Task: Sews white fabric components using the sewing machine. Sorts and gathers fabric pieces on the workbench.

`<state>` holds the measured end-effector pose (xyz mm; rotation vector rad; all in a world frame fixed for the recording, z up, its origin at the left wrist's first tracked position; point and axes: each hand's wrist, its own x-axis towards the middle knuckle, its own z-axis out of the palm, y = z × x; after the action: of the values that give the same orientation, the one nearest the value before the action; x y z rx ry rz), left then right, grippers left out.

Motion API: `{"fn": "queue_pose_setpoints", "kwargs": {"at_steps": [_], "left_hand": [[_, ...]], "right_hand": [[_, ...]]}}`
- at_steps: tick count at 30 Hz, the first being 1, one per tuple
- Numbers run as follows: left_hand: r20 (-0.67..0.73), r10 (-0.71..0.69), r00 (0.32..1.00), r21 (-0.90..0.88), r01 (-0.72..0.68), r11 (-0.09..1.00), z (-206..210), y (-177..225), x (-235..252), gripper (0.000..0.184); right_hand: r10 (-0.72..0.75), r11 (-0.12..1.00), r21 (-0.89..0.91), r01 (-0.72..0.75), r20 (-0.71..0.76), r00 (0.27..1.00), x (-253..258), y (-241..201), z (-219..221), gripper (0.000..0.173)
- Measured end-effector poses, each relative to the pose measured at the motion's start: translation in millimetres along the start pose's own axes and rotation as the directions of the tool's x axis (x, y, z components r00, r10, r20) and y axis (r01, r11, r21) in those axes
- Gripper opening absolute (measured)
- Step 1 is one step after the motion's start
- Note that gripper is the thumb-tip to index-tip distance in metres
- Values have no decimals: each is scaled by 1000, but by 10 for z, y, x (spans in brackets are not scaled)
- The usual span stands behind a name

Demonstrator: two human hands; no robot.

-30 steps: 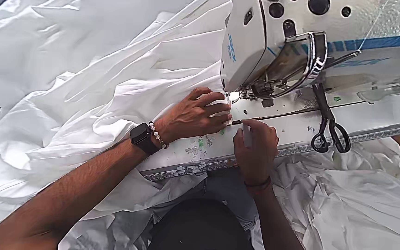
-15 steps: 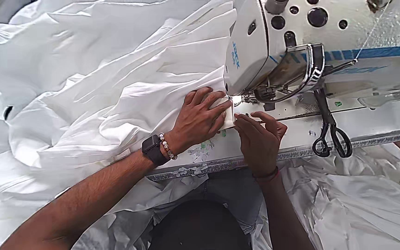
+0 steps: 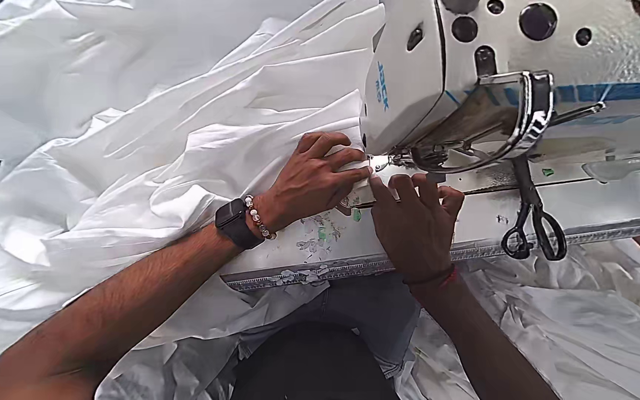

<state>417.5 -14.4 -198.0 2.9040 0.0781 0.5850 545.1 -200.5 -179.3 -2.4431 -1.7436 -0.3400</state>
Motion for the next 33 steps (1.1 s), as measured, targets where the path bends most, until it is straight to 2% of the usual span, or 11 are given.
{"fn": "queue_pose_setpoints", "kwargs": {"at_steps": [5, 8, 10, 11, 12, 14, 15, 17, 19, 30, 33], "left_hand": [[-52, 82, 995, -3, -82, 997, -26, -278, 151, 25], [-60, 99, 993, -7, -99, 995, -64, -400, 229, 24], [-62, 102, 993, 5, -101, 995, -62, -437, 257, 24], [-64, 101, 993, 9, -101, 995, -59, -448, 263, 23], [-67, 98, 993, 3, -98, 995, -53, -451, 260, 23], [-75, 93, 993, 2, -93, 996, -54, -459, 266, 23], [-73, 88, 993, 6, -88, 996, -54, -454, 259, 23], [-70, 81, 994, 32, -79, 996, -59, -455, 272, 23], [-60, 84, 995, 36, -82, 996, -51, -441, 256, 24], [-23, 183, 983, -44, -184, 982, -68, -379, 208, 26], [-36, 113, 993, -72, -115, 991, -48, -421, 239, 28]], "right_hand": [[57, 998, -38, -56, 16, 998, 175, -77, 53, 32], [86, 996, -11, -85, 114, 990, 199, -17, -73, 36], [159, 984, 64, -163, 65, 985, 147, 290, -290, 27], [242, 968, 70, -243, 23, 970, 100, 544, -428, 28], [353, 935, 49, -352, -6, 936, 44, 841, -551, 34], [583, 812, 10, -583, -48, 811, -60, 1432, -580, 39], [627, 777, -27, -629, -58, 777, -125, 1637, -493, 39], [603, 785, -98, -611, -98, 791, -220, 1789, -259, 37], [610, 776, -128, -617, -91, 787, -250, 1765, -99, 37], [641, 761, -44, -647, -100, 761, -260, 1685, -71, 38], [663, 739, -59, -671, -113, 740, -218, 1664, -35, 37]]}}
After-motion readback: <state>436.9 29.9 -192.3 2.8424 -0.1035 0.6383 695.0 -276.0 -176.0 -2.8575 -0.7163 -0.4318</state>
